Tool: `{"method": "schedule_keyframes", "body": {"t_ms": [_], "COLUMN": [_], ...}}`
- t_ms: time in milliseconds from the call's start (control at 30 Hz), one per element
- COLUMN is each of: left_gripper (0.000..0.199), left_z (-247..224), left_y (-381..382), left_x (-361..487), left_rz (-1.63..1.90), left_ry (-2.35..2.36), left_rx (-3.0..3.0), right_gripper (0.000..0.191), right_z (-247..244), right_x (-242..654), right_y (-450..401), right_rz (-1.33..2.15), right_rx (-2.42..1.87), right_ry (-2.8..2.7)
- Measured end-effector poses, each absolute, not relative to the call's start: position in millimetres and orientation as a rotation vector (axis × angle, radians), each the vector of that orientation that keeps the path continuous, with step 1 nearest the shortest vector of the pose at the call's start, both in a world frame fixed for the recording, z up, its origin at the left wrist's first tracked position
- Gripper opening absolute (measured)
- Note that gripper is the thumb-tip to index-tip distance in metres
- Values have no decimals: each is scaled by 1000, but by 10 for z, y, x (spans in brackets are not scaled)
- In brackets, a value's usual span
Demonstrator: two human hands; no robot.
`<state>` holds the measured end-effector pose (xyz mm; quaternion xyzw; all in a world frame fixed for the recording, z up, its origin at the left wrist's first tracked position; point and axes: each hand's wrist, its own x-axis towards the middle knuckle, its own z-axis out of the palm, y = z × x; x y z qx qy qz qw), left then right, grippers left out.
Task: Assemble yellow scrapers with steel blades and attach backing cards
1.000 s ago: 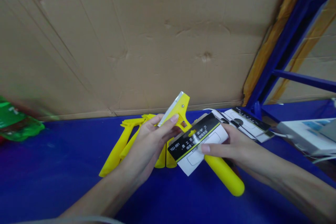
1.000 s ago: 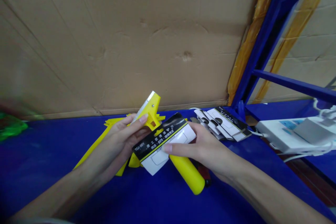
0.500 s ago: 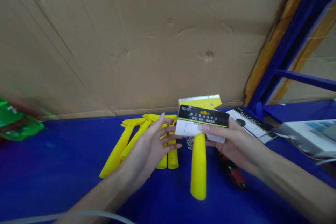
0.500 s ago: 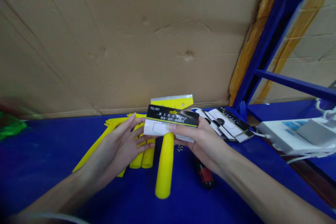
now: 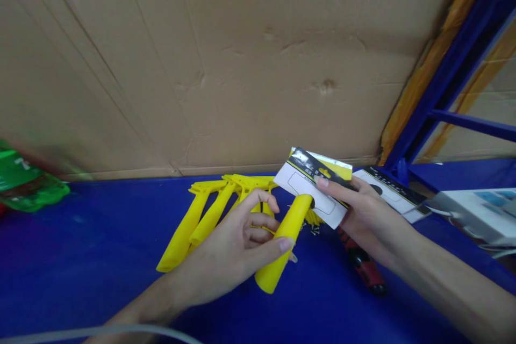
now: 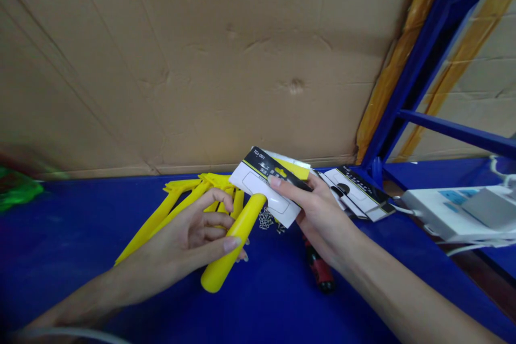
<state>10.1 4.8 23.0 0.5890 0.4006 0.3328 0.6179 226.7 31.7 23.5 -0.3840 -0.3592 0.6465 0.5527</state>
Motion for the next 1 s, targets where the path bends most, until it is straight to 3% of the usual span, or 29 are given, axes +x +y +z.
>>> {"method": "schedule_keyframes", "body": {"t_ms": [233, 433, 800, 1000], "left_gripper": [15, 26, 21, 47], "left_z": [316, 146, -17, 90], "left_y": [-11, 1, 33, 10], "left_x": [18, 15, -140, -227], "left_rz": [620, 840, 967, 832], "left_ry": [1035, 1136, 1126, 1151], "left_rx": [1767, 1847, 1988, 2103], "right_gripper": [47, 53, 64, 72], "right_z": [200, 140, 34, 64], "right_x": [2327, 2203, 2295, 2408], "right_y": [408, 344, 279, 319], "right_rz": [1451, 1433, 1534, 1343], "right_rx": [-917, -941, -874, -1018], "right_ry": [-871, -974, -1218, -1286]}}
